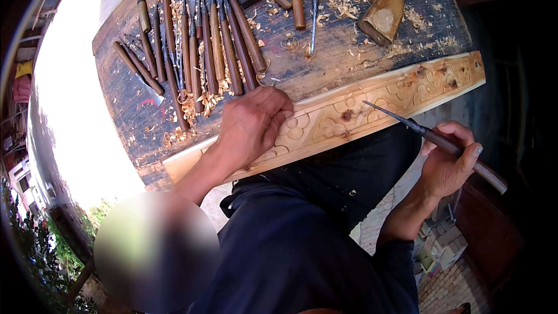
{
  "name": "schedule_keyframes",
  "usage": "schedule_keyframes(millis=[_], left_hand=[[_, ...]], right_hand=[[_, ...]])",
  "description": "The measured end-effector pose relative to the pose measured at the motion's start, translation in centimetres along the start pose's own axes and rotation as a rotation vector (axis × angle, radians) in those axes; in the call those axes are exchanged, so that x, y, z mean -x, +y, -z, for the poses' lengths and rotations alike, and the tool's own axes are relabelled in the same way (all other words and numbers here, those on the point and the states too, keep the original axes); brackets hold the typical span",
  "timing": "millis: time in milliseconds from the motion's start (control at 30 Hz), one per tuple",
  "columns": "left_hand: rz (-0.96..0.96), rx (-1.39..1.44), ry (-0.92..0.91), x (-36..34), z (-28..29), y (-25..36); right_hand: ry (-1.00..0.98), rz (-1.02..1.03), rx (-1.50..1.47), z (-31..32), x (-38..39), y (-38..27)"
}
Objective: The person carves decorative patterns into a wooden plank using a chisel. They hold the chisel with both hands, pressing it into the wood to remove shavings and refine the floral design.
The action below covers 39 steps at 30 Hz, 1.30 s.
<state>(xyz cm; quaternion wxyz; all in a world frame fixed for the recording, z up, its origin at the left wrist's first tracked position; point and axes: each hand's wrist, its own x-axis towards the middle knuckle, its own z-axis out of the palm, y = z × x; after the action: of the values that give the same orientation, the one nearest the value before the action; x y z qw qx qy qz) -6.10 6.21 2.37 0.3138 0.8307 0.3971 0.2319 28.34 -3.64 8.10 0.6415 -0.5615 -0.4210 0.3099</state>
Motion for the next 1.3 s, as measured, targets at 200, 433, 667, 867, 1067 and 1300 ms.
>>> schedule_keyframes(millis=[200,433,667,867,1067,1300], left_hand=[[-0.066,-0.066,0.352,0.8,-1.2,1.9],[-0.315,0.097,0.080,-0.1,-7.6,5.9],[-0.195,0.214,0.113,-0.1,-9.2,5.0],[-0.183,0.261,0.142,-0.4,-8.9,5.0],[-0.187,0.302,0.159,-0.5,-8.8,5.0],[-0.170,0.315,0.165,-0.3,-9.0,5.1]], right_hand=[[-0.421,-0.211,-0.002,-0.2,0.5,0.8],[-0.524,-0.361,-0.064,-0.3,0.7,1.7],[-0.580,-0.353,-0.038,-1.5,-0.2,2.0],[-0.662,-0.292,0.119,-2.2,-1.3,1.1],[-0.686,-0.228,0.139,-2.5,-1.7,0.7],[-0.693,-0.209,0.159,-2.7,-1.7,0.7]])
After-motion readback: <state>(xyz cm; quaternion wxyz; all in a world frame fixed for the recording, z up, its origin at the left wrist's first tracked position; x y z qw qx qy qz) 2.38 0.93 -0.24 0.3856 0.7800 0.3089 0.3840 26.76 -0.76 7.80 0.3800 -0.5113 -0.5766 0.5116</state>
